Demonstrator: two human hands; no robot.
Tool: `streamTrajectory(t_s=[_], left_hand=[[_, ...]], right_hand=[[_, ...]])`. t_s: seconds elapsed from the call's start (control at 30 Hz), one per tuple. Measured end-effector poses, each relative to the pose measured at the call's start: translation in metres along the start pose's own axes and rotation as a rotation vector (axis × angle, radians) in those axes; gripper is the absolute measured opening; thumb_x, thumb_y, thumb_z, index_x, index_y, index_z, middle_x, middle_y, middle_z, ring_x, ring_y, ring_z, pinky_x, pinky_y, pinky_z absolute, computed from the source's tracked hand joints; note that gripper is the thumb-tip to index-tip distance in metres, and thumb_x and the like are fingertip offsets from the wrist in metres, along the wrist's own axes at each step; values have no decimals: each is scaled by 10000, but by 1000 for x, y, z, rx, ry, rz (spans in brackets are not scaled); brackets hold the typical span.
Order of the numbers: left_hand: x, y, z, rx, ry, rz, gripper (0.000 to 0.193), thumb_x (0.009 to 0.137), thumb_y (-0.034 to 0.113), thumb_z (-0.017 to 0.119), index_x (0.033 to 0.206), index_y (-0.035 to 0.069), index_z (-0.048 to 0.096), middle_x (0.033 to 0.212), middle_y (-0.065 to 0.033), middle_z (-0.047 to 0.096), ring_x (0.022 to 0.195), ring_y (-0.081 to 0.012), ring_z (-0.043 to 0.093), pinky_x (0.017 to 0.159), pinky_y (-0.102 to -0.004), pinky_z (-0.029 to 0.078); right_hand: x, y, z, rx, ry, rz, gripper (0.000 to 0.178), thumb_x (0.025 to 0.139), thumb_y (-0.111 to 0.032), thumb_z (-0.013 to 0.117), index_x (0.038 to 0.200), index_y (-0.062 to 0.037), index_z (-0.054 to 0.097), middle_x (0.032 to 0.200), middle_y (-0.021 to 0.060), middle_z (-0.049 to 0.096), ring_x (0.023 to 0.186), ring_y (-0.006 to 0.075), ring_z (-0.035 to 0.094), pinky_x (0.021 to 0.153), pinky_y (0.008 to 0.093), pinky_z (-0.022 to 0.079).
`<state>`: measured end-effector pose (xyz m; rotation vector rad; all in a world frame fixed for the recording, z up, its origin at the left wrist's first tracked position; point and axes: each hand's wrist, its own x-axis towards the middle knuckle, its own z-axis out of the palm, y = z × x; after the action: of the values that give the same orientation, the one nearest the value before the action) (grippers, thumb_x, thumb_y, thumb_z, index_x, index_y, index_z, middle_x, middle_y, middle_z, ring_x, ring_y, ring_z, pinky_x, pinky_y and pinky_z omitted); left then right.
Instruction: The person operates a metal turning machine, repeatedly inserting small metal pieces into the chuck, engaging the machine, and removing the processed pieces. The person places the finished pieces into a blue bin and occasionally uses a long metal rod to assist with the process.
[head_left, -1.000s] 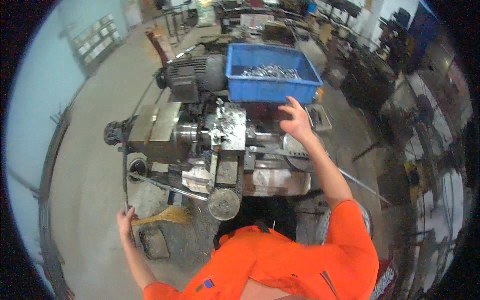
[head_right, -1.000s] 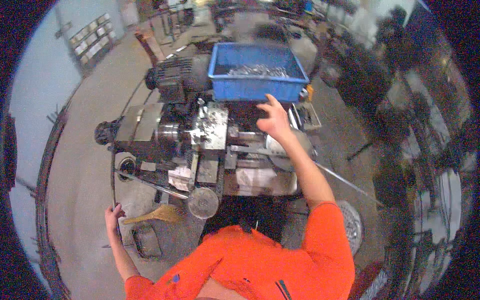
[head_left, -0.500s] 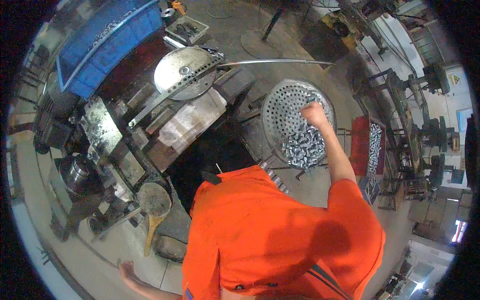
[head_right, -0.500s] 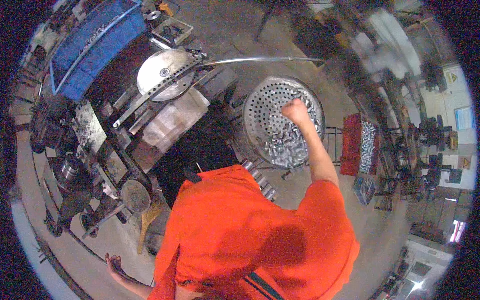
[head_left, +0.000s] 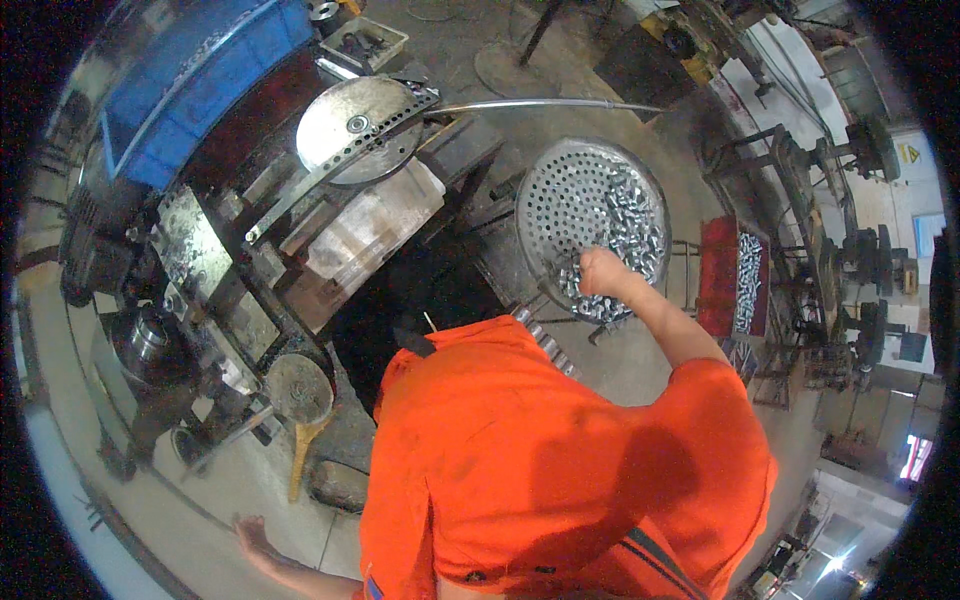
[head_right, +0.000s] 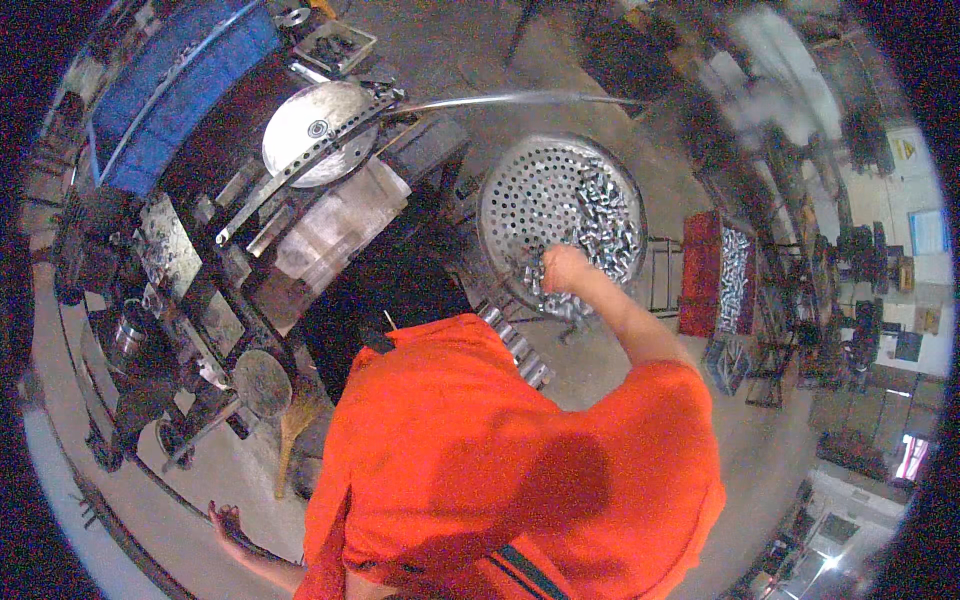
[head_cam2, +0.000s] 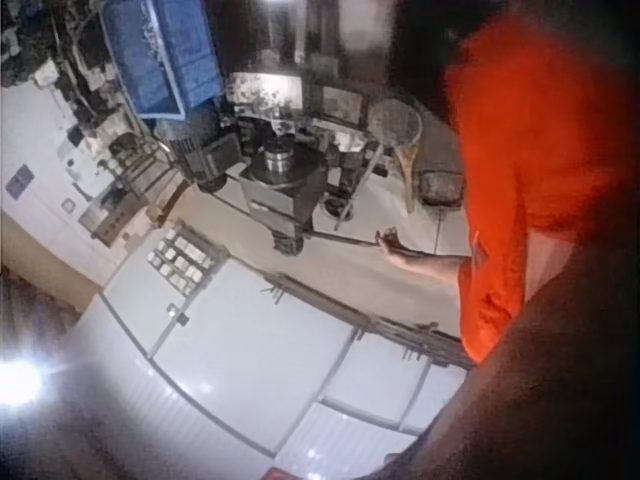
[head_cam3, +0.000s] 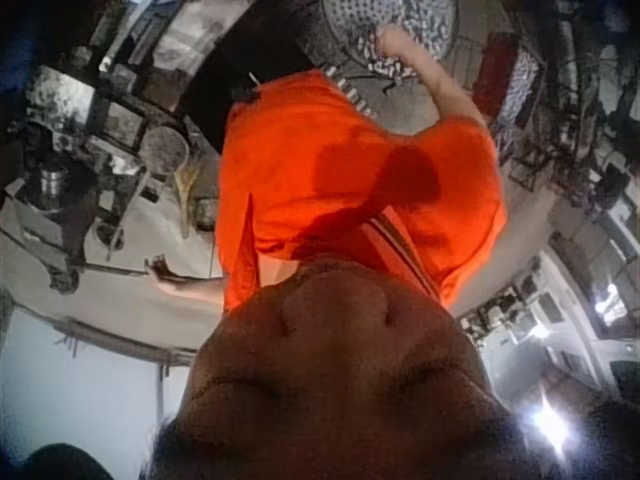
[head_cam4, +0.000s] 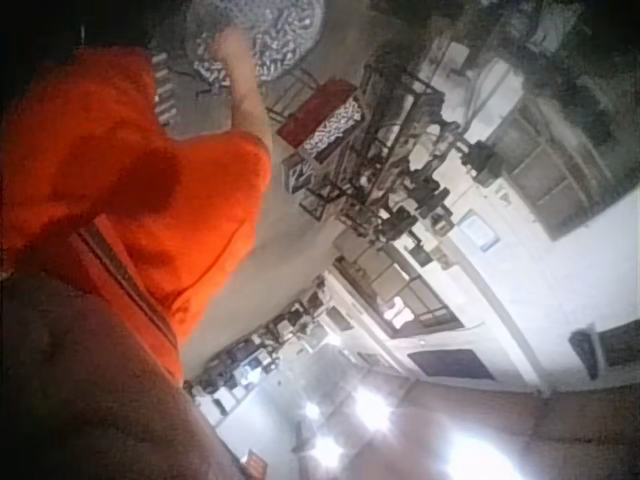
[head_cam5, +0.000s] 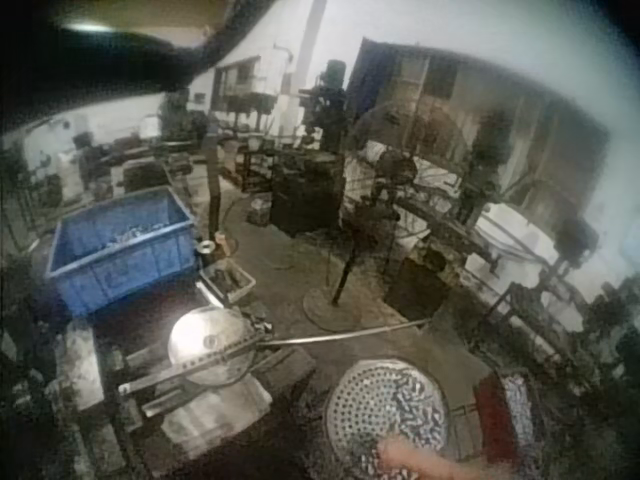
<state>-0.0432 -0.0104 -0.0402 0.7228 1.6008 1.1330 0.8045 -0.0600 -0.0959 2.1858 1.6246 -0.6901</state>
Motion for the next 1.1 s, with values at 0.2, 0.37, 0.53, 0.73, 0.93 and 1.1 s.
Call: streamTrajectory(t_s=[0.2, 0.37, 0.53, 0.73, 0.93, 1.1], left_hand=[[-13, 13, 27, 94, 123, 15, 406, 816, 308, 563, 1101, 19, 551, 807, -90, 565, 772, -191, 539, 762, -343, 440], [-18, 13, 33, 107, 187, 43, 426, 825, 323, 551, 1113, 9, 537, 804, -88, 563, 772, -195, 536, 769, -342, 435], [-18, 17, 33, 129, 131, 10, 476, 850, 341, 515, 1175, -4, 471, 801, -78, 562, 774, -195, 534, 764, -327, 426], [-18, 16, 35, 101, 135, 20, 447, 842, 343, 529, 1142, 12, 505, 790, -76, 554, 745, -200, 528, 750, -331, 429], [1, 3, 14, 78, 204, -3, 377, 817, 308, 577, 1082, 39, 561, 767, -82, 541, 727, -207, 527, 715, -357, 449], [12, -8, -17, 74, 255, -128, 392, 809, 315, 581, 1088, 40, 561, 775, -91, 549, 747, -211, 535, 726, -360, 449]], right_hand=[[7, 13, 13, 181, 109, -167, 284, 521, -160, 568, 756, -14, 635, 864, 192, 587, 802, 342, 569, 713, 377, 472], [0, -1, 13, 238, 226, -189, 350, 523, -149, 580, 850, -42, 645, 962, 190, 569, 900, 327, 551, 782, 373, 455], [-5, -15, 23, 244, 378, -121, 344, 510, -153, 604, 835, -49, 652, 1035, 177, 563, 924, 329, 544, 794, 370, 452], [18, -6, 42, 265, 488, -155, 144, 539, -135, 599, 643, -46, 646, 884, 172, 605, 804, 339, 565, 716, 397, 470], [28, -14, 29, 221, 463, 30, 106, 551, -151, 585, 563, -48, 609, 747, 195, 588, 735, 338, 570, 675, 398, 471], [43, -11, 19, 135, 462, 25, 90, 549, -169, 579, 522, -83, 582, 634, 148, 566, 691, 309, 573, 622, 410, 466]])
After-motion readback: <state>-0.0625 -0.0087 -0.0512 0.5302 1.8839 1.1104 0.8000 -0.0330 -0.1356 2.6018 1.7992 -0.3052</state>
